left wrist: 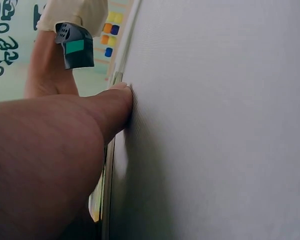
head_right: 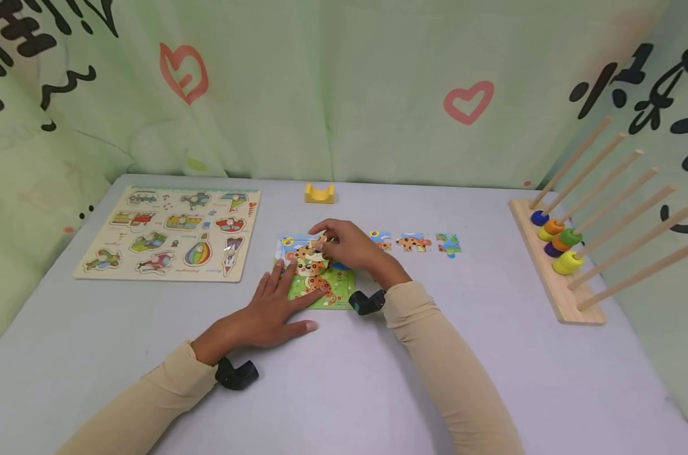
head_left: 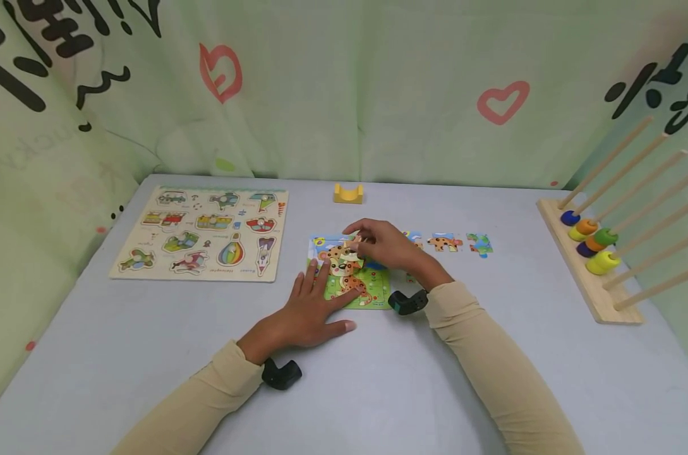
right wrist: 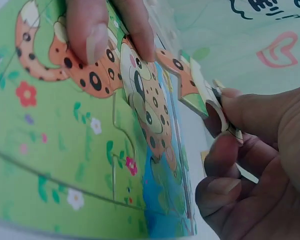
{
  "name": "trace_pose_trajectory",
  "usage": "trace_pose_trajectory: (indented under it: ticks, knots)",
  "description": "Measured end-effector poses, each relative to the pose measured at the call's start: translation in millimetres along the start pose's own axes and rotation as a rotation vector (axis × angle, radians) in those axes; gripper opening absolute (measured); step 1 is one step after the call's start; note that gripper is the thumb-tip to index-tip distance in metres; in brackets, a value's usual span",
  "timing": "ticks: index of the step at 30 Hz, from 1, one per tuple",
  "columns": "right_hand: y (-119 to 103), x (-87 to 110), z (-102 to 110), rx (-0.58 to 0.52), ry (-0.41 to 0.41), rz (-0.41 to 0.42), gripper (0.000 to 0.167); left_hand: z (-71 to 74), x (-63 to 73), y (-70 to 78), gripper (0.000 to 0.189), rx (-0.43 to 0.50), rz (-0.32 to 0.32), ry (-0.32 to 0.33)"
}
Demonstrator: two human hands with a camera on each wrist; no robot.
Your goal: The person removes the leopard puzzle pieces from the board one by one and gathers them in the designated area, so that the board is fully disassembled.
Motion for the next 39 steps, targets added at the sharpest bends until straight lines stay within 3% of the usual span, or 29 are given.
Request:
trace_pose_trajectory:
  ticks: [7,14,21,39]
  knots:
    - [3,9.0,16,0.006,0.073,0.017,0.025,-0.9,-0.5,-1.0,0.063,-0.017,0.008,0.001]
    - [16,16.8,24,0.014,0.054,-0.054,0.031,-1.5,0.5,-1.6,0.063,-0.007,0.017,-0.008]
    - [31,26.2,39,-0.039,0.098,-0.13,0.03,-0.3,1.8,-1.0,0.062,0.007,0.016,-0.006]
    - [44,59.9,72,0.106,0.108,-0.142,0.032,-0.7,0.6,-0.2,0.063,0.002,0.004,0.002]
Point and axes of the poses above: each hand's wrist, its own x-axis away from the middle knuckle, its own z-axis out of the back of the hand, y = z × x, the point moved 9 cm from there along -x, towards the middle knuckle, and after that the axes turned 1 degree about -x, right-handed, at the moved point
